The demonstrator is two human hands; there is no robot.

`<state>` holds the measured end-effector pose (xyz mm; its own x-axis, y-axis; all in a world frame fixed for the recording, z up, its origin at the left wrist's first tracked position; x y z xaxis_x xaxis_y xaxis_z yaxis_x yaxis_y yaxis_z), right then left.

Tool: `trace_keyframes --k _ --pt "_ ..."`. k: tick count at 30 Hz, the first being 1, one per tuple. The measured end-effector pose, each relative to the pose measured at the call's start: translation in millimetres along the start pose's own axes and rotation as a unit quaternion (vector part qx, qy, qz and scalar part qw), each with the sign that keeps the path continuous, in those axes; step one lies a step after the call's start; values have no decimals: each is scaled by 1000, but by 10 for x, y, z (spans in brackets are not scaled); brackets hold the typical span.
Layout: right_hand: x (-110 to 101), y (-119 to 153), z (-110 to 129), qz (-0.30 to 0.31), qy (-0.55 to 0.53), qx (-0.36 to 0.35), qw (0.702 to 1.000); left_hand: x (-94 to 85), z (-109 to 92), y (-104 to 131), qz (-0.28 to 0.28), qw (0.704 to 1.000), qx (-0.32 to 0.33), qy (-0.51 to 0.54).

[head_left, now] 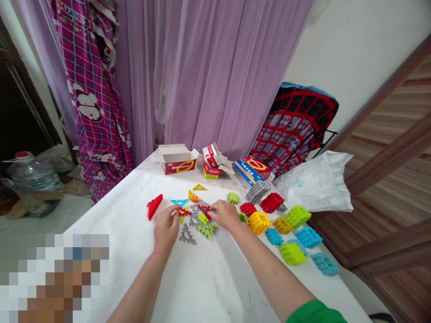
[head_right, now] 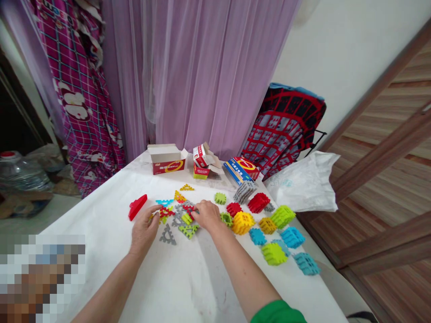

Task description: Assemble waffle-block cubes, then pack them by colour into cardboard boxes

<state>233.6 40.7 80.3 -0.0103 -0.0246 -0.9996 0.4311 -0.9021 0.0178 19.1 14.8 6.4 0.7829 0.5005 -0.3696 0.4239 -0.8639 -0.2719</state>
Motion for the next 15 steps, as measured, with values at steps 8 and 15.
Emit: trace_keyframes --k 8,15 --pt "18 -194 187 68 21 21 997 2 11 -7 4 1000 -4 -2" --pt "-58 -285 155 82 32 4 996 -15 -3 -14 5 1000 -4 -4"
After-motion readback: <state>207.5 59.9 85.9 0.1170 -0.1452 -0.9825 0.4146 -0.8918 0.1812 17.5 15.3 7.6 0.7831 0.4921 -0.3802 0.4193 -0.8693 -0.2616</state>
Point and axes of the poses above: each hand's wrist, its own y-axis away from the middle knuckle, its own x-axis out of the palm, z = x × y, the point moved 3 cm from there along -y, towards the middle knuckle, and after that the axes turned 14 degrees about -x, right-handed, at the moved point
